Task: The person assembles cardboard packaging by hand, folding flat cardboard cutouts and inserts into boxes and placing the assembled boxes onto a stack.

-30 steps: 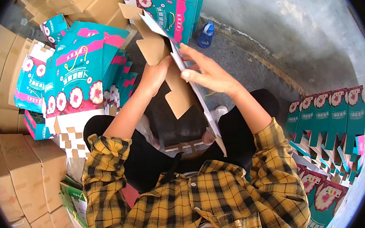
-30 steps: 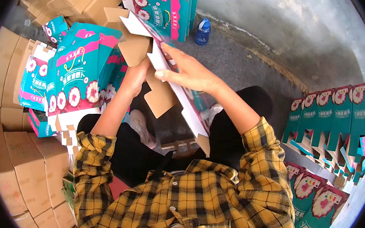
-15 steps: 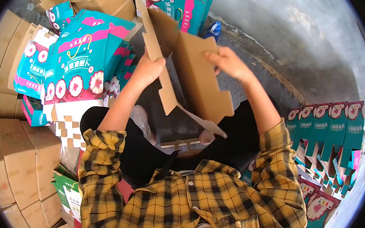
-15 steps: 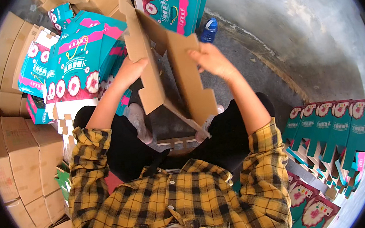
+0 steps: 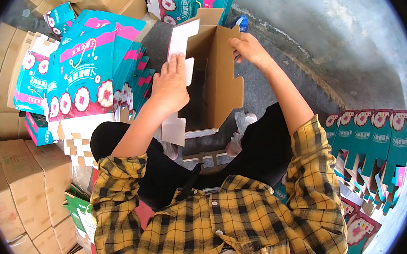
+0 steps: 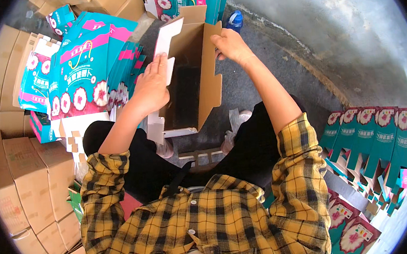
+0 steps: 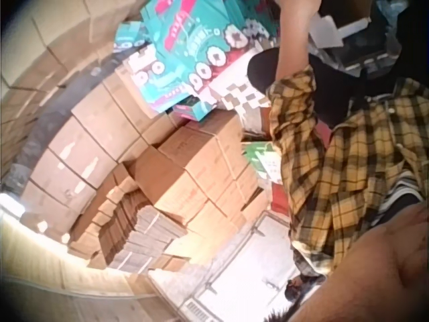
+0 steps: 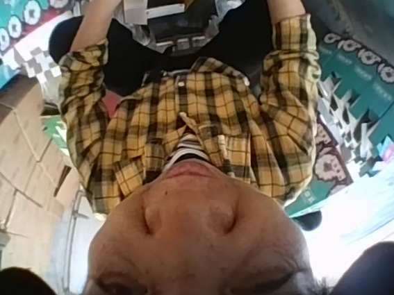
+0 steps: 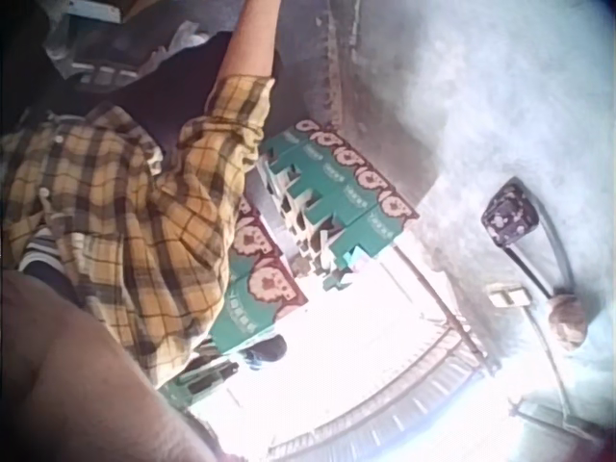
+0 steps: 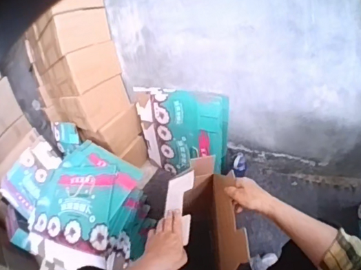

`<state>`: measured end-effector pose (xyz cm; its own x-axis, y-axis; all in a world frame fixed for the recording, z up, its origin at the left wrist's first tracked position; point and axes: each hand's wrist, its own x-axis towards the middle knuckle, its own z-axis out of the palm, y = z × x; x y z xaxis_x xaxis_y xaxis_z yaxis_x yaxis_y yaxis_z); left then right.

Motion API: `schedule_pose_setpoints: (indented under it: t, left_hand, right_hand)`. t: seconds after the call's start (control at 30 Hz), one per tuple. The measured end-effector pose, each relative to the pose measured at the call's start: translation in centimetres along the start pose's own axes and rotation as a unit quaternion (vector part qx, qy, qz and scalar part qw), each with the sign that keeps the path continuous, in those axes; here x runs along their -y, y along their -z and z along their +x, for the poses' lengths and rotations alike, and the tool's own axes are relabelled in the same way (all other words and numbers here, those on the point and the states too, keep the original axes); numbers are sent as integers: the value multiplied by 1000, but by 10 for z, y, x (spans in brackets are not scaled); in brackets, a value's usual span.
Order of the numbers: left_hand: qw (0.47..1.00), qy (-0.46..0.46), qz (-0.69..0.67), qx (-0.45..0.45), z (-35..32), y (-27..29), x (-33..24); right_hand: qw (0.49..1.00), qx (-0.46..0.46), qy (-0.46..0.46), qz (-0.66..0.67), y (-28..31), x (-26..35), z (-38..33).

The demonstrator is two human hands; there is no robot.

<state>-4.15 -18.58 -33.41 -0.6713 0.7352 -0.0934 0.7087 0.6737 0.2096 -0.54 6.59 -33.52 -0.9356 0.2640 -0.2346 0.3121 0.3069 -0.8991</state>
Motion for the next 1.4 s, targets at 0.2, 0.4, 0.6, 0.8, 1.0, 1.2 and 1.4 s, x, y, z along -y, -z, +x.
schedule_pose_setpoints:
  t: [0.2,0.4,0.6,0.8,1.0,1.2,1.4]
  left_hand:
    - [998,13,42,36,4,-9,-8]
    - [999,8,9,31,-2,-4,-6]
    - [999,12,12,50,2,-2,-6]
    - [1000,5,15,16,-3,-14,-6]
    - [991,7,131,-15,-13,-38,-7]
    - [995,-63,17,-77,-24,-39,14]
    - [985,-90,-102,-103,-68,-36,-12]
  right_hand:
    - [999,21,0,-47,-1,0,-4]
    - [757,-263,440,-405,-32,32,-50]
    - [821,186,329,-427,-87,61,-139]
    - [762,288,444,-374,-94,33,-157]
    - [698,273,447,-488,-103,41,-165]
    - [772,166,338,-512,-91,32,-107]
    - [720,195,272,-608,-95,9,-80]
